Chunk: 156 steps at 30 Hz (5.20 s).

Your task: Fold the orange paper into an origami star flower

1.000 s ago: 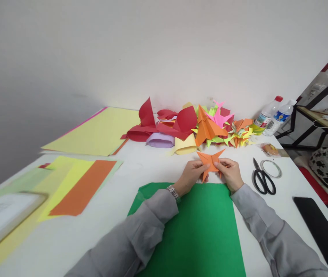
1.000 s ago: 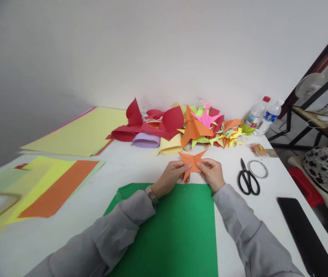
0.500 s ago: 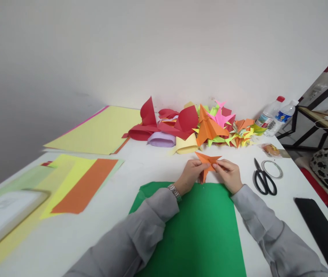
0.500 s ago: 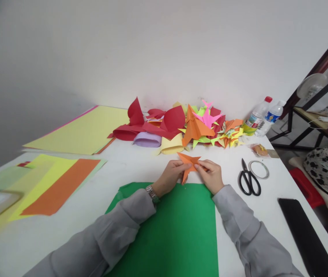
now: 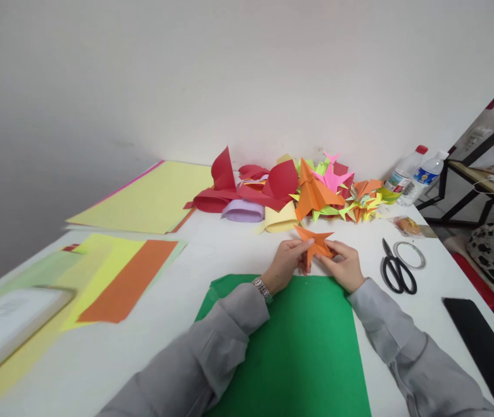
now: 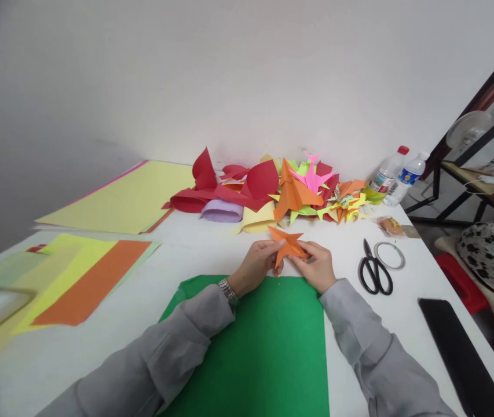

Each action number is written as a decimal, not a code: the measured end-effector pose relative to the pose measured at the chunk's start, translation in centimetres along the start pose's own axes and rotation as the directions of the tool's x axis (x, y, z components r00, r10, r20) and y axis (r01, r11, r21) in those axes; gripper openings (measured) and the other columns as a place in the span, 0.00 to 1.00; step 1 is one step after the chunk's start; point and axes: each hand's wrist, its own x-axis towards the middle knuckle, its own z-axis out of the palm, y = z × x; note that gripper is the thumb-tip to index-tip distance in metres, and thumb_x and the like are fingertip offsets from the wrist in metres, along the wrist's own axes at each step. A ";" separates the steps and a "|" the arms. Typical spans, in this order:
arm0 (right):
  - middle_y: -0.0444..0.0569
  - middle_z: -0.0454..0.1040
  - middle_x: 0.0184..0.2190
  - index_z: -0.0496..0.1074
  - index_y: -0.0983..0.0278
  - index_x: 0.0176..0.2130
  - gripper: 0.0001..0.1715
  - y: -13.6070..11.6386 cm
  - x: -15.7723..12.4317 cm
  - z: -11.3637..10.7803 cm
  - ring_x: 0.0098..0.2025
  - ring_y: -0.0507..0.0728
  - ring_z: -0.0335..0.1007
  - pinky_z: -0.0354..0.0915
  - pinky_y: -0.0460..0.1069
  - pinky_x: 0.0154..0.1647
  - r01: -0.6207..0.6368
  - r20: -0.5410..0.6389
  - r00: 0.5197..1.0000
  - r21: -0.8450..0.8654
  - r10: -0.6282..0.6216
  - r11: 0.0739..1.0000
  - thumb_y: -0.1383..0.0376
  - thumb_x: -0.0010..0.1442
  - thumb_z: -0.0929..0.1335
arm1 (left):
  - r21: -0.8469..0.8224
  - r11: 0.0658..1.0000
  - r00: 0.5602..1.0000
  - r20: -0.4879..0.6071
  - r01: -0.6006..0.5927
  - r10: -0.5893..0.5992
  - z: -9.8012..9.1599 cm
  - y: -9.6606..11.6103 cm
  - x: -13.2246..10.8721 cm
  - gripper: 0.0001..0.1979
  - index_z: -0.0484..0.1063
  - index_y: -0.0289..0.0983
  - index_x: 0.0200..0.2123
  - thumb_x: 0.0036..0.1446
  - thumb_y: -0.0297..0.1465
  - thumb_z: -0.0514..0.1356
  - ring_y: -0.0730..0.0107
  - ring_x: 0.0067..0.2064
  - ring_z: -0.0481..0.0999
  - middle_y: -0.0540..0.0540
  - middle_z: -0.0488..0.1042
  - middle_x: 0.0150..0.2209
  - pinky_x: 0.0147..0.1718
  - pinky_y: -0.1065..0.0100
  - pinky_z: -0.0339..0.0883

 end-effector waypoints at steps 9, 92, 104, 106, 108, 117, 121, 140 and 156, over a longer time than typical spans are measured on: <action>0.51 0.78 0.32 0.77 0.61 0.40 0.18 -0.3 0.0 -0.1 0.32 0.58 0.72 0.68 0.52 0.36 -0.013 0.092 0.996 0.042 0.009 0.999 0.59 0.49 0.73 | -0.155 0.986 0.998 0.009 -0.064 0.067 -0.1 0.0 0.3 0.11 0.72 0.31 0.27 0.42 0.33 0.66 0.75 0.22 0.69 0.47 0.73 0.23 0.20 0.71 0.63; 0.45 0.71 0.22 0.70 0.64 0.25 0.21 0.1 0.6 -0.3 0.26 0.52 0.64 0.61 0.48 0.32 -0.287 0.358 0.909 0.160 0.215 0.944 0.50 0.56 0.65 | -0.076 0.979 0.967 -0.190 -0.188 0.170 -0.3 -0.4 0.3 0.17 0.78 0.31 0.32 0.35 0.29 0.71 0.64 0.37 0.76 0.42 0.79 0.34 0.43 0.60 0.68; 0.45 0.73 0.24 0.70 0.64 0.26 0.20 0.4 0.6 -0.2 0.27 0.53 0.65 0.62 0.49 0.34 -0.332 0.256 0.928 0.235 0.271 0.914 0.49 0.53 0.67 | -0.233 0.964 0.969 -0.235 -0.130 0.073 -0.4 -0.7 0.6 0.16 0.77 0.31 0.29 0.33 0.28 0.72 0.65 0.34 0.78 0.43 0.79 0.31 0.41 0.61 0.71; 0.46 0.74 0.25 0.72 0.63 0.27 0.20 0.3 0.7 -0.3 0.29 0.54 0.67 0.63 0.50 0.36 -0.350 0.260 0.923 0.256 0.285 0.901 0.48 0.52 0.68 | -0.239 0.963 0.971 -0.227 -0.128 0.073 -0.3 -0.6 0.6 0.16 0.77 0.31 0.30 0.33 0.28 0.72 0.66 0.33 0.78 0.43 0.79 0.31 0.41 0.61 0.71; 0.46 0.75 0.25 0.73 0.63 0.26 0.21 0.3 0.7 -0.3 0.29 0.55 0.68 0.64 0.50 0.37 -0.349 0.317 0.910 0.238 0.267 0.906 0.49 0.53 0.67 | -0.222 0.967 0.973 -0.215 -0.129 0.080 -0.3 -0.7 0.5 0.16 0.77 0.30 0.29 0.33 0.29 0.72 0.66 0.33 0.78 0.43 0.79 0.30 0.41 0.60 0.71; 0.46 0.75 0.23 0.73 0.64 0.22 0.21 0.7 0.6 -0.4 0.27 0.54 0.68 0.65 0.50 0.35 -0.352 0.359 0.897 0.226 0.258 0.908 0.50 0.52 0.69 | -0.338 0.937 0.982 -0.184 -0.092 0.030 0.0 -0.1 0.3 0.15 0.75 0.29 0.30 0.35 0.28 0.71 0.64 0.36 0.78 0.42 0.78 0.31 0.43 0.58 0.72; 0.46 0.76 0.24 0.74 0.63 0.24 0.23 0.4 0.6 -0.5 0.29 0.56 0.70 0.65 0.51 0.38 -0.354 0.359 0.896 0.225 0.260 0.908 0.48 0.55 0.66 | -0.339 0.935 0.977 -0.209 -0.106 0.035 0.1 0.0 0.4 0.15 0.75 0.30 0.30 0.36 0.28 0.71 0.61 0.38 0.78 0.42 0.78 0.30 0.44 0.56 0.72; 0.43 0.69 0.15 0.73 0.64 0.24 0.20 -0.4 0.2 0.1 0.17 0.49 0.56 0.54 0.46 0.18 -0.382 0.300 0.904 0.246 0.305 0.891 0.49 0.51 0.70 | -0.151 0.980 0.986 -0.124 -0.131 0.112 0.3 -0.1 0.0 0.09 0.79 0.33 0.26 0.40 0.33 0.69 0.64 0.34 0.76 0.44 0.78 0.29 0.38 0.61 0.70; 0.42 0.71 0.17 0.70 0.64 0.27 0.17 -0.6 -0.1 0.0 0.14 0.48 0.59 0.56 0.45 0.16 -0.333 0.264 0.929 0.286 0.260 0.899 0.52 0.52 0.69 | 0.131 0.976 0.976 -0.105 -0.176 0.190 0.2 -0.1 0.0 0.10 0.75 0.33 0.18 0.41 0.34 0.67 0.75 0.23 0.66 0.50 0.70 0.17 0.24 0.71 0.60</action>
